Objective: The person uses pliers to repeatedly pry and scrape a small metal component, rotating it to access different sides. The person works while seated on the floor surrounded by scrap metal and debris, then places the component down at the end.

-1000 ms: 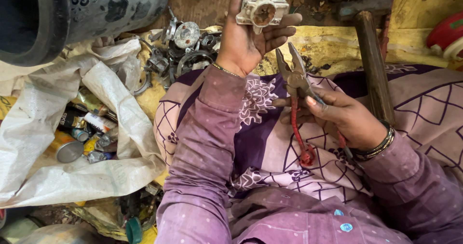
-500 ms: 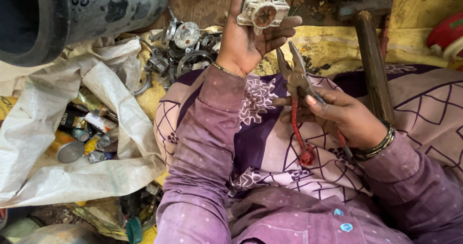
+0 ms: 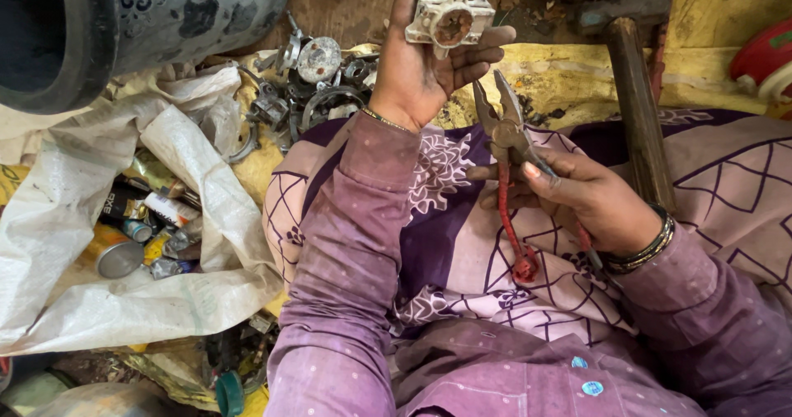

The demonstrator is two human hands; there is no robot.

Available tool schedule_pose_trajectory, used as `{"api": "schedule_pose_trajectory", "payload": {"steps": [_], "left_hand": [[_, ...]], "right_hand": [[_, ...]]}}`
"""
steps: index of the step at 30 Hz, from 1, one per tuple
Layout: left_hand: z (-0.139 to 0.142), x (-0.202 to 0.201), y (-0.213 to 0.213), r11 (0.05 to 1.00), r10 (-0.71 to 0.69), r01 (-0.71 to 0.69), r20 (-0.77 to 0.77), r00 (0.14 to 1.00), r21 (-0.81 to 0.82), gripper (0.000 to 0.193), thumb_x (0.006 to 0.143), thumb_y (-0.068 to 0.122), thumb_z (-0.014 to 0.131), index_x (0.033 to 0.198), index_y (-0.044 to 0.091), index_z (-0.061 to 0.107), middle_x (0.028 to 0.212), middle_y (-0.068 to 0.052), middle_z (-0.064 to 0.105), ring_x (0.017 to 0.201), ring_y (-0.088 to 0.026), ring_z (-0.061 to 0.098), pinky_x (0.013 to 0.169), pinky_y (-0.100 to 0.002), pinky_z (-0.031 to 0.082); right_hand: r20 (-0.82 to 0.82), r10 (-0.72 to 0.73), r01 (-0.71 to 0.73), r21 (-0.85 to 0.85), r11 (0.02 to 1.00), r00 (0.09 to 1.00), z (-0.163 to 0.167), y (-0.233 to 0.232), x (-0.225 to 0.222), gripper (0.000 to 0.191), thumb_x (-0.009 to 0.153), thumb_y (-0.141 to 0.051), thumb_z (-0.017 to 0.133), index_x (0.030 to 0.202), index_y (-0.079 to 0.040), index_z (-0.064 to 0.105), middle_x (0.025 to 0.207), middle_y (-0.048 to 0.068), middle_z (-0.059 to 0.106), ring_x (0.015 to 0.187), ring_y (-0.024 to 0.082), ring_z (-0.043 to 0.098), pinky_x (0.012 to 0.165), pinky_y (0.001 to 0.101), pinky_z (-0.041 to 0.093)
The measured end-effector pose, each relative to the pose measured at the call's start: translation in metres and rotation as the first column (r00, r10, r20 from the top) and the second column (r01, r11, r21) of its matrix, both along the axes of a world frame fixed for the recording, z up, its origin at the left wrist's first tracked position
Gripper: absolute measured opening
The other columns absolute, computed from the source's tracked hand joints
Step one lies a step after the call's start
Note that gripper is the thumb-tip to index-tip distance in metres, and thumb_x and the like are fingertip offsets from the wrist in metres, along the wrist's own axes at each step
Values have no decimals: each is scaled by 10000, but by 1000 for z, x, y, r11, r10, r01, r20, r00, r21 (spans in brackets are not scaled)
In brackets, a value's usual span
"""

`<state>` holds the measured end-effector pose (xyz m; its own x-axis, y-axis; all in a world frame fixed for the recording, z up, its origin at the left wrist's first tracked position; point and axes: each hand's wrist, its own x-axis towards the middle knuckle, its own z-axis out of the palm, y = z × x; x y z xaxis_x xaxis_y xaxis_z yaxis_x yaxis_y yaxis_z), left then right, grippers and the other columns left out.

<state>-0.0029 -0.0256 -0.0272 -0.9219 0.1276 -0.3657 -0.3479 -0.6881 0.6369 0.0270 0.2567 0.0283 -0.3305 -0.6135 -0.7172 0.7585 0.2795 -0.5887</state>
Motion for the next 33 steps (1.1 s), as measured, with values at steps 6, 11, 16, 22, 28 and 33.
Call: {"api": "schedule_pose_trajectory", "payload": {"steps": [6,11,16,22,28,33], "left_hand": [[2,2,2,997,14,-21,-87,996,-81,890,949,763,416,1296,-23,648,1150,-302,746,990,-319,772,888,-413,655],[0,-1,7,993,78,-76,-20,997,91,901,956,757,350,1355,-19,576,1202,-292,715,1034,-330,759,899,-422,645],[-14,-1,33,987,23,-21,-8,1000,162,919,980,764,289,1363,-32,541,1215,-306,705,1026,-351,757,881,-421,641],[-28,4,65,997,61,-69,167,984,40,821,1033,726,357,1336,-26,486,1161,-190,609,1013,-274,650,948,-482,589],[-34,-5,45,960,118,-140,103,988,243,863,1017,723,309,1397,-30,495,1293,-337,646,1148,-431,682,1007,-455,582],[-46,4,59,960,3,-2,-4,1000,281,741,1039,737,311,1357,81,445,1269,-335,647,1056,-419,669,952,-470,570]], "right_hand": [[-96,-6,-1,-71,997,995,-11,4,4,539,980,-314,554,1464,-76,540,611,-87,387,448,22,319,385,205,257],[-394,-324,113,-472,874,860,-9,34,23,477,1034,-409,568,1399,-104,606,800,-27,610,590,25,511,512,194,432],[-510,-554,186,-602,776,658,0,35,36,347,1090,-356,571,1261,-65,651,999,58,738,743,75,637,652,223,531],[-518,-104,162,69,984,849,5,-13,18,207,1075,-136,539,1013,46,617,784,151,625,598,199,556,525,341,452],[-771,-558,60,-570,820,305,30,-8,28,312,1134,-172,392,1336,51,472,993,71,629,870,139,627,813,321,524],[-379,36,46,205,978,925,9,-36,17,222,1047,-142,558,1136,38,652,747,147,640,581,258,542,502,356,437]]}}
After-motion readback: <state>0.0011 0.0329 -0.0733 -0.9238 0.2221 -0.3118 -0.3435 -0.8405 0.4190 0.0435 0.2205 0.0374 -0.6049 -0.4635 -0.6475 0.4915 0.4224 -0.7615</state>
